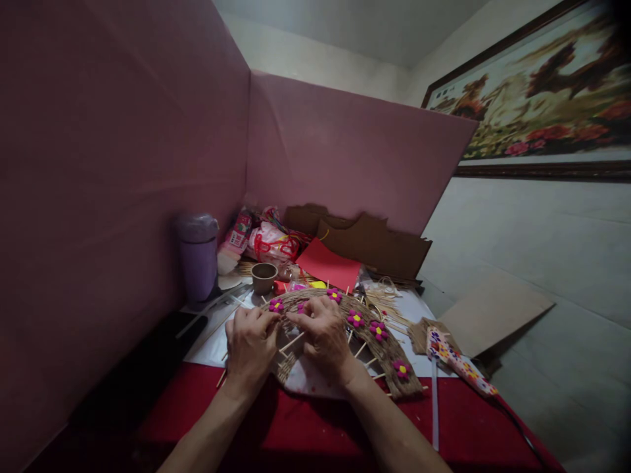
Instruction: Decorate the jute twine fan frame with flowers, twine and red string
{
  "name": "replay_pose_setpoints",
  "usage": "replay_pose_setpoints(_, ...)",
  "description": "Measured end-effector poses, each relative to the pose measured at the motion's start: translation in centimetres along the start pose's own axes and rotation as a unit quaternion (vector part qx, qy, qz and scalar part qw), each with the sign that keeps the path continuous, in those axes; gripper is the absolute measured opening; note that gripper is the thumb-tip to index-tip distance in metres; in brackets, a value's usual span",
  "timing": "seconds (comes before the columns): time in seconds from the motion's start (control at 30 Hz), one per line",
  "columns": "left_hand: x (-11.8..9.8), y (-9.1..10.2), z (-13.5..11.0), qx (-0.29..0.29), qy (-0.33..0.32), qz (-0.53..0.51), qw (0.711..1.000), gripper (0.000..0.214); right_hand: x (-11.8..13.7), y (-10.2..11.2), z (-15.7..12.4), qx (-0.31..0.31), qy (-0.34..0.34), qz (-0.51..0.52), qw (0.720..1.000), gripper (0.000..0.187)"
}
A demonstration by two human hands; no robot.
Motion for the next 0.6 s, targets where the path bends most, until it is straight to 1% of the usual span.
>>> replay_pose_setpoints(0.17, -0.04, -0.02, -0.01, -0.002, -0.005, 0.003, 1.000, 0.014, 0.10, -0.22, 0.04, 0.029, 0.011, -0.027, 0.999, 0.040)
replay_pose_setpoints(0.4, -0.11, -0.09, 0.04, -0.002, -0.013, 0.007, 1.000, 0.011, 0.20, -0.31, 0.17, 0.032, -0.007, -0.038, 0.999, 0.034)
replay_pose_setpoints(0.6, -0.20, -0.17, 0.13, 0.000, -0.011, 0.004, 1.000, 0.010, 0.05, -0.28, 0.11, 0.045, -0.018, -0.033, 0.998, 0.037)
Point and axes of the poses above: each hand's wrist, its own z-axis towards the middle knuckle, its own y-axis out of the back of the hand, x = y × z, the point moved 3 cm from there along z, towards the middle knuckle, and after that the axes turned 3 degrees about -y, right-handed, at the moved point
